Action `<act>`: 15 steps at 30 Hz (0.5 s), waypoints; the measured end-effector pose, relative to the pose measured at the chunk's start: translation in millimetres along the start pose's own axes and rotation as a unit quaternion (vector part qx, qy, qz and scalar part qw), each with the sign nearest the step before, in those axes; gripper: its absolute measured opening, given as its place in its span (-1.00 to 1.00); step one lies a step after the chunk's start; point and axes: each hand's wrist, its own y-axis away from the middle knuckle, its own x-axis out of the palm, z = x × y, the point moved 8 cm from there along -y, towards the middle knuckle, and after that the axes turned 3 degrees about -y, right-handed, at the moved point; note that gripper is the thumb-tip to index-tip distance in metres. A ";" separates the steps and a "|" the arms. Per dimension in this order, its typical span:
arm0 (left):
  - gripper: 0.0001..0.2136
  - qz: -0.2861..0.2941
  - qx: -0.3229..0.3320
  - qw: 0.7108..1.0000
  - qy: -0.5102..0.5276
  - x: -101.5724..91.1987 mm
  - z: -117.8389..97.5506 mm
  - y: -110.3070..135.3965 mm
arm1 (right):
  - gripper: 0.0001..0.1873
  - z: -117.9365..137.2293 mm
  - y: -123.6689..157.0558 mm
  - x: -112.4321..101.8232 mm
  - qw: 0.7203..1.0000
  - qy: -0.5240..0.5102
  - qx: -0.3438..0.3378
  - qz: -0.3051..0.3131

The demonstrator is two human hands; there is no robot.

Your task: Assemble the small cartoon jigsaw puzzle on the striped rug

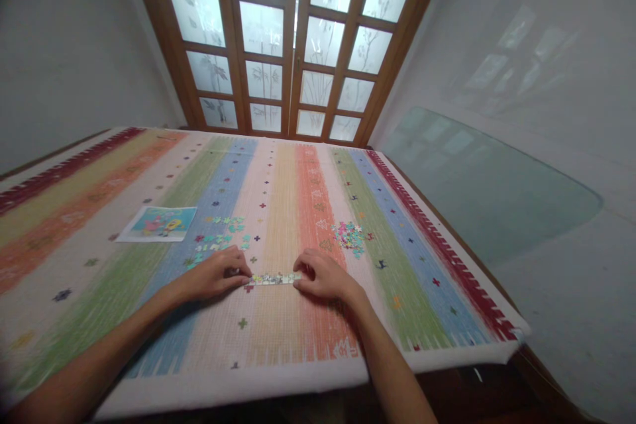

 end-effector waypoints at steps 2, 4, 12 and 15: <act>-0.82 0.000 -0.001 1.000 0.002 -0.9 -1.9 0.0 | -0.87 0.4 0.1 -0.2 1.000 0.000 -0.002 0.000; -0.83 -0.005 -0.001 1.000 0.002 -2.2 -3.6 0.1 | -0.86 -0.1 0.2 -0.2 1.000 0.000 -0.002 -0.001; -0.81 -0.002 -0.001 1.000 -0.004 1.1 -4.2 1.0 | -0.86 -0.9 0.2 0.9 1.000 -0.002 -0.007 0.000; -0.81 -0.013 0.005 1.000 -0.003 3.2 -6.4 0.9 | -0.86 -0.2 0.0 0.6 1.000 0.000 -0.005 0.002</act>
